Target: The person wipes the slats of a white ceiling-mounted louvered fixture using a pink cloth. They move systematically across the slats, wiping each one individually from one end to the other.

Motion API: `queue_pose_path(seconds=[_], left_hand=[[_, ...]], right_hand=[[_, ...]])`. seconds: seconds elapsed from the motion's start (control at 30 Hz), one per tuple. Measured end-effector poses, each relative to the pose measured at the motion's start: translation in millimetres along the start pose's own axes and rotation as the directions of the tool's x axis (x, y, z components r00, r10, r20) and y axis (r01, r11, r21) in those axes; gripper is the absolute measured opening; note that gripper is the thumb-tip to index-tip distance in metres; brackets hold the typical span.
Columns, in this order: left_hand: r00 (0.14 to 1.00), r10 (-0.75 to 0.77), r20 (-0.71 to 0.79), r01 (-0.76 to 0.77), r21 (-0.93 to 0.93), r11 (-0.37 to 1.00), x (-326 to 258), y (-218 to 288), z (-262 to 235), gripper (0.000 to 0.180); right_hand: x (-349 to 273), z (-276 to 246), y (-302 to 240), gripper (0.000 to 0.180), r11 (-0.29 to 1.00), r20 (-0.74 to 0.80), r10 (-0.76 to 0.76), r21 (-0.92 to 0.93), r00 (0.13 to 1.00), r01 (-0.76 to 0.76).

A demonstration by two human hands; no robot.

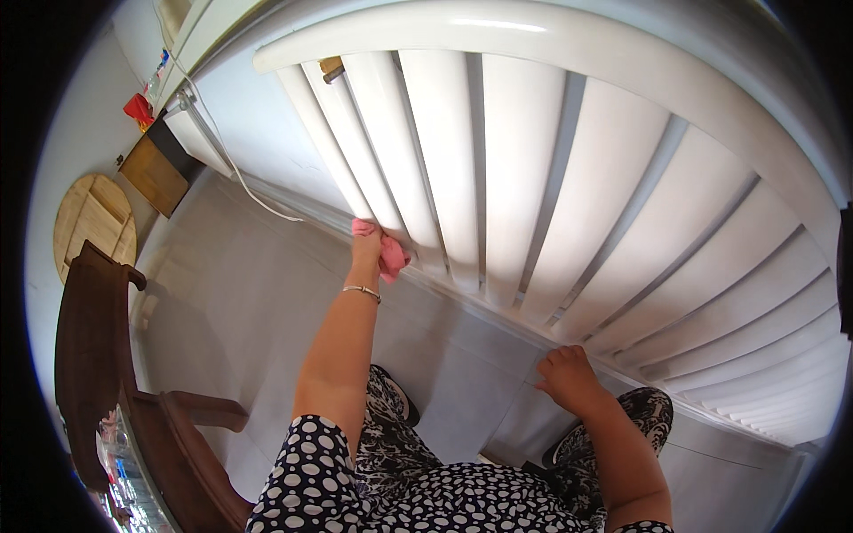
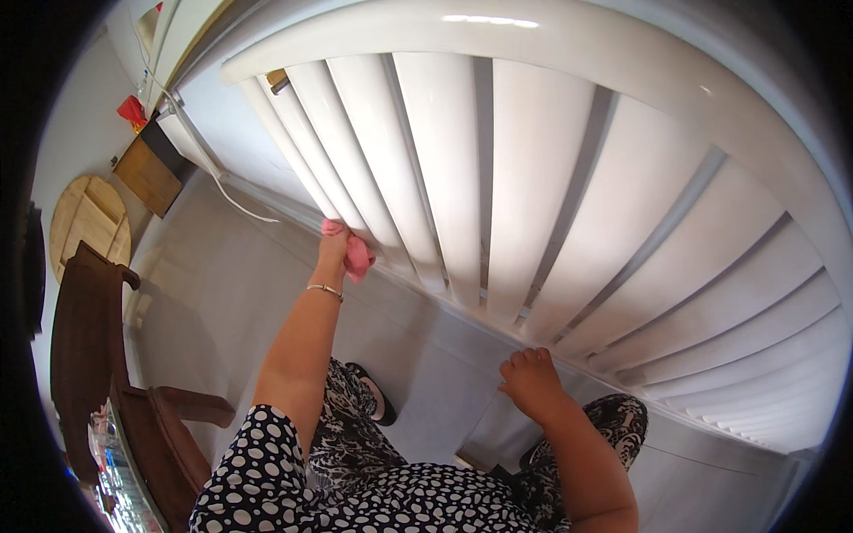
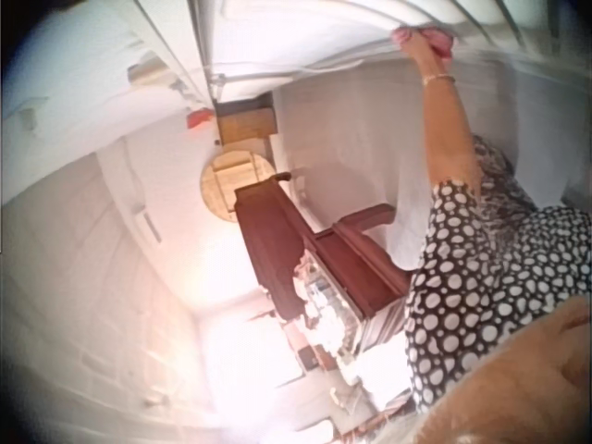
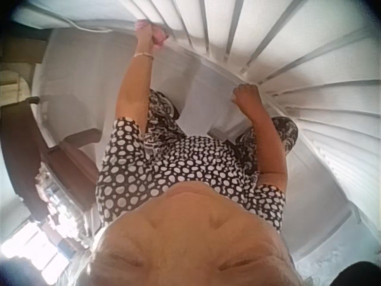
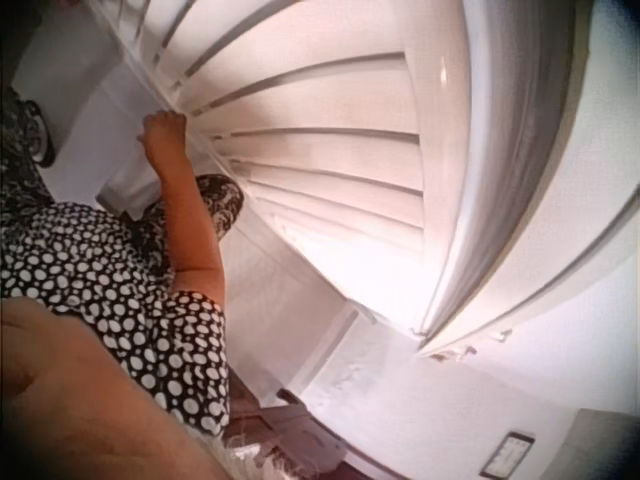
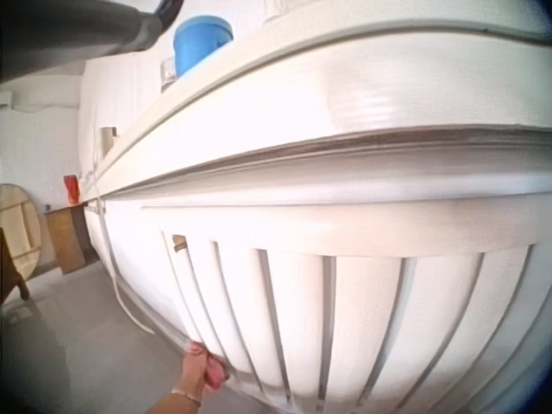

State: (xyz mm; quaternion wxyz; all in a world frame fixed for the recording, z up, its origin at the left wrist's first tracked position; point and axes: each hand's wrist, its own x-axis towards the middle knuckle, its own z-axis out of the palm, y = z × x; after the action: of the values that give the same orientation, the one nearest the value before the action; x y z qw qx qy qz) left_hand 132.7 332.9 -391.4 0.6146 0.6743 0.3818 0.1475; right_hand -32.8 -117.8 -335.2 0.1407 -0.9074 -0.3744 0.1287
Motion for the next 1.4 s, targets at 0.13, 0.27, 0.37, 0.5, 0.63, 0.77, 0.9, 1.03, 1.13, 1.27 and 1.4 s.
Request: queue_pose_path(seconds=[0.13, 0.27, 0.37, 0.5, 0.63, 0.77, 0.9, 1.03, 1.13, 1.27, 1.4], left_hand=[[0.926, 0.378, -0.023, -0.379, -0.042, 0.925, -46.7, 83.2, 9.4, 0.037], [0.782, 0.623, 0.019, -0.583, -0.332, 0.741, -89.7, 177.0, 7.5, 0.046], [0.698, 0.713, 0.07, -0.637, -0.396, 0.662, -116.1, 244.7, 12.1, 0.039], [0.646, 0.736, 0.205, -0.648, -0.363, 0.67, -105.1, 270.7, 25.0, 0.037], [0.459, 0.886, 0.068, -0.888, 0.048, 0.457, -66.3, 244.9, 38.3, 0.031], [0.422, 0.906, 0.042, -0.895, 0.178, 0.409, -56.2, 213.3, 40.3, 0.025], [0.428, 0.904, 0.001, -0.877, 0.243, 0.415, -47.6, 163.7, 41.0, 0.026], [0.527, 0.849, -0.025, -0.768, 0.415, 0.489, -38.9, 92.8, 40.8, 0.029], [0.556, 0.831, -0.017, -0.739, 0.447, 0.504, -30.6, 43.7, 36.0, 0.03], [0.8, 0.594, 0.085, -0.562, 0.452, 0.693, -20.0, 5.1, 29.4, 0.066], [0.752, 0.657, 0.042, -0.589, 0.489, 0.643, -20.0, -30.6, 43.7, 0.056]], right_hand=[[-3.1, 1.9, 2.9, 0.026, 1.0, 0.018, 0.011, 0.023, 1.0, -0.011], [-8.2, 10.7, -4.2, 0.027, 1.0, 0.048, -0.018, -0.005, 0.999, 0.019], [-12.0, 15.5, -4.8, 0.026, 1.0, 0.065, -0.027, -0.014, 0.998, 0.028], [-8.6, 4.7, -6.8, 0.025, 0.999, 0.191, 0.02, -0.029, 0.981, -0.015], [-17.2, 4.6, -8.6, 0.025, 0.998, 0.065, -0.007, -0.056, 0.998, 0.011], [-22.6, 5.4, -12.6, 0.028, 0.996, 0.02, -0.057, -0.064, 0.998, 0.058], [-24.1, 6.3, -14.4, 0.029, 0.995, 0.036, -0.085, -0.041, 0.996, 0.087], [-23.6, 1.0, -14.9, 0.028, 0.996, 0.053, -0.076, -0.036, 0.996, 0.078], [-23.1, 0.0, -15.7, 0.028, 0.996, 0.042, -0.088, -0.015, 0.995, 0.089], [-19.4, -3.7, -12.9, 0.026, 0.995, 0.068, -0.082, 0.061, 0.994, 0.078], [-19.1, -9.1, -11.8, 0.023, 0.994, 0.054, -0.061, 0.09, 0.997, 0.056]])
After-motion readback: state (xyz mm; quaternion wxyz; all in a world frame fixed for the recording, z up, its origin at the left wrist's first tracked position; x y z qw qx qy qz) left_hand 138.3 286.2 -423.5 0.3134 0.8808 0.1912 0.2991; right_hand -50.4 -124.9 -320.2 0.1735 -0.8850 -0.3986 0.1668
